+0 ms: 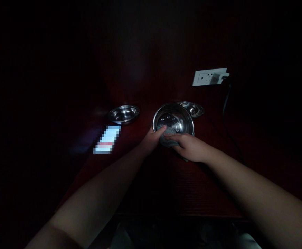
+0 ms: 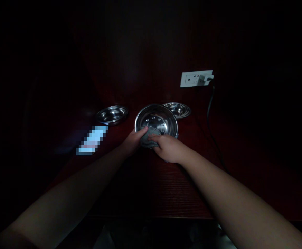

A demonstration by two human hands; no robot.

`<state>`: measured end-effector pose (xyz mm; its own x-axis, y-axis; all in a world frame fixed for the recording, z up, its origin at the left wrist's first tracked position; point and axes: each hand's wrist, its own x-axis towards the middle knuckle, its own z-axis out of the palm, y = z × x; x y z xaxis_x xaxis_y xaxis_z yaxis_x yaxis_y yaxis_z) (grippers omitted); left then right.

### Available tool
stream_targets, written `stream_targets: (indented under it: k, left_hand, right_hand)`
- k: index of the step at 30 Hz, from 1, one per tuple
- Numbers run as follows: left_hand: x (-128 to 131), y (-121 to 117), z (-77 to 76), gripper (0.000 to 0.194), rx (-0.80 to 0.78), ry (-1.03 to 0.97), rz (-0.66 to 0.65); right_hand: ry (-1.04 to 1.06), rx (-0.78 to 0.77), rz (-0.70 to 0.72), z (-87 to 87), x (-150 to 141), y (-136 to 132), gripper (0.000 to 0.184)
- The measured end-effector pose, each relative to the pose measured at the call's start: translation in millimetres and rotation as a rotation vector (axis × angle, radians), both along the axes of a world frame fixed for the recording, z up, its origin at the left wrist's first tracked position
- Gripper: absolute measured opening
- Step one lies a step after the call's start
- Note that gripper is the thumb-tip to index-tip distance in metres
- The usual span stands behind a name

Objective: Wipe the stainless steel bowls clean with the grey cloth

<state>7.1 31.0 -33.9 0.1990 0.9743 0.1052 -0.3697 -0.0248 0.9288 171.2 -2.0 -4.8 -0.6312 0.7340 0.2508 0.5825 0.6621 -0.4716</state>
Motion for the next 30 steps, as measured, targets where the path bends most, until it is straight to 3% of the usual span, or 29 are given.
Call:
stream_targets:
  k: [17, 23, 30]
  left_hand:
    - [0, -2, -1.2, 0.050, -0.012, -0.057, -0.101]
    - [0, 0, -3.4, 0.047, -0.010, -0.052, -0.095]
    - [-1, 0, -2.7, 0.040, -0.017, -0.011, -0.055]
  right_hand:
    - [-0.116, 0.056, -0.285, -5.4, 2, 8, 0.047]
    - [-0.143, 0.020, -0.134, 2.1, 5, 5, 0.046]
    - [-0.021, -0.022, 0.034, 4.7, 4, 1, 0.043]
